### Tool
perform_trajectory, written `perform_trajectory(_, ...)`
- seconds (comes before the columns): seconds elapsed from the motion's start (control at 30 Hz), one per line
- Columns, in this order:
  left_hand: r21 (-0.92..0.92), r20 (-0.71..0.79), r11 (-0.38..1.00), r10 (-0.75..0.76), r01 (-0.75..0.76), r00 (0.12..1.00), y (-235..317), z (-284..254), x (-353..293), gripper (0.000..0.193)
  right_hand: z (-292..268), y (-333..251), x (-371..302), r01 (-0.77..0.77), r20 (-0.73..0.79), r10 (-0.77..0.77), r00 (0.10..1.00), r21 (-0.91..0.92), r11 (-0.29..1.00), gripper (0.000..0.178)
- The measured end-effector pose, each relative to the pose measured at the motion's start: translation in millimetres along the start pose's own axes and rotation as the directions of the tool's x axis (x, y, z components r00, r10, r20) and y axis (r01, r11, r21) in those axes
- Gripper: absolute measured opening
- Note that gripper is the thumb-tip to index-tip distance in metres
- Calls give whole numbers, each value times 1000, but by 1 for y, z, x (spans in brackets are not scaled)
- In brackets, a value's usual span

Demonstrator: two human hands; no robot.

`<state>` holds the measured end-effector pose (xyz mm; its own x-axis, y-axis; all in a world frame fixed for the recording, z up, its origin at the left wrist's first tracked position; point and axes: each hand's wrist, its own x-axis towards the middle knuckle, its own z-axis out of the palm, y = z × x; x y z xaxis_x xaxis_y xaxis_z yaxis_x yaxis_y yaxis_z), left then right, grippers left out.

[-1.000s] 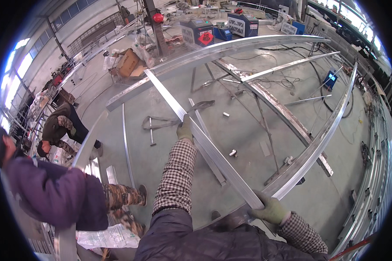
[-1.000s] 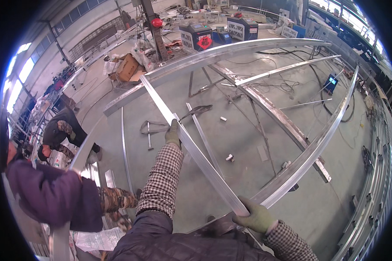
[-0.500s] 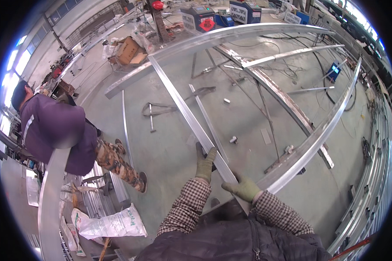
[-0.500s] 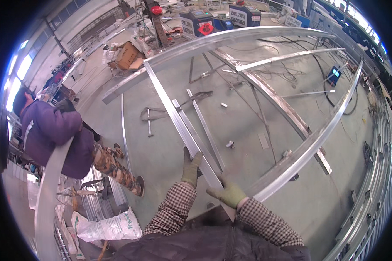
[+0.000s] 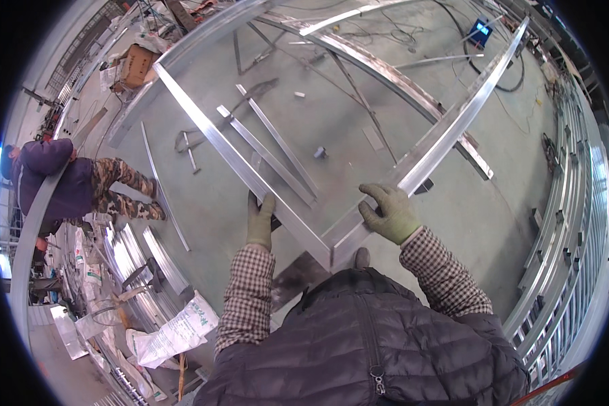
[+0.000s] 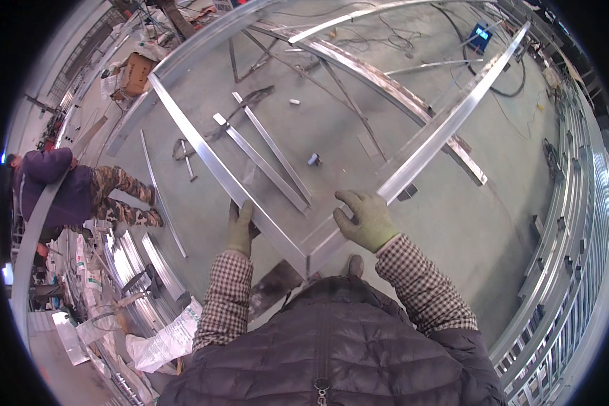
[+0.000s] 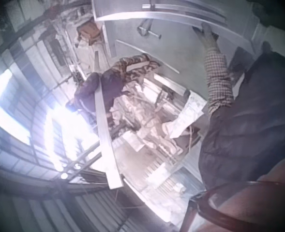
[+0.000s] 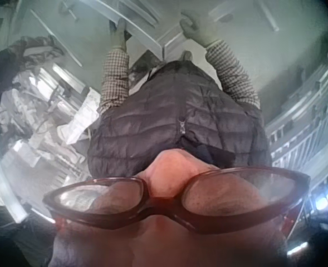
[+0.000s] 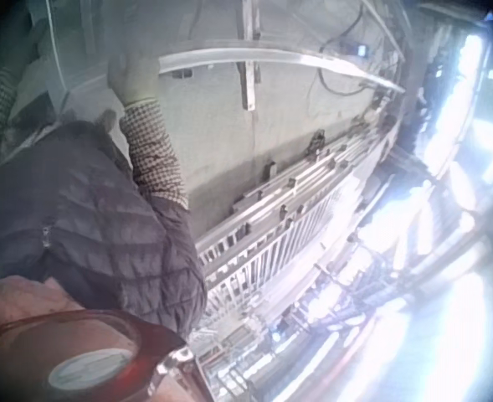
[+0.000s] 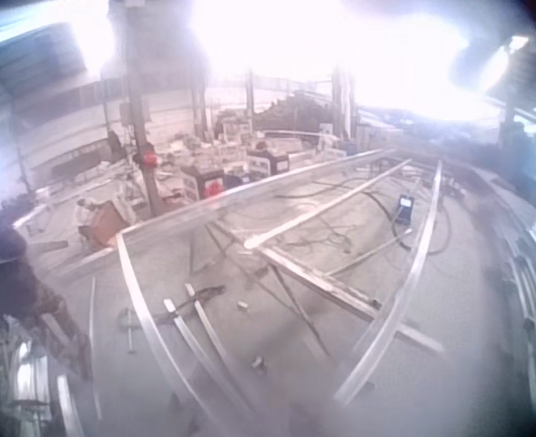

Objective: The person marks a metal profile with a marker and ruler, then carries and positions several metal bars into a frame structure on the floor. They align and fit the bars into place, adjusting positions to assemble the frame.

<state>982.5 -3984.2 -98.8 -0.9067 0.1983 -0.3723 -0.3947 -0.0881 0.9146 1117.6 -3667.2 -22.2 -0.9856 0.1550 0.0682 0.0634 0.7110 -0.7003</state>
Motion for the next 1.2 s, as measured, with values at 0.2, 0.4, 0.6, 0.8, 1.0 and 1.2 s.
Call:
perform_trajectory(0.2,444,136,896,-44,-21,990,-17,30,-122,113,3,39,5,355,19,-370,929,-331,874,24)
perform_trajectory(0.4,784,242,577,50,-226,969,-21,35,-154,143,6,44,8,353,66,-352,934,-335,874,28)
perform_trajectory(0.6,888,261,356,130,-290,957,-32,39,-150,150,11,38,11,325,-23,-355,934,-355,877,30)
perform_trajectory(0.8,831,185,506,142,-232,972,-40,42,-145,137,17,34,9,285,-74,-330,941,-352,891,26)
perform_trajectory(1.0,802,201,526,209,-284,957,-56,34,-140,130,17,28,9,252,-67,-297,953,-375,892,32)
perform_trajectory(1.2,691,254,638,227,-340,940,-68,15,-136,128,31,15,1,253,2,-274,962,-387,887,37)
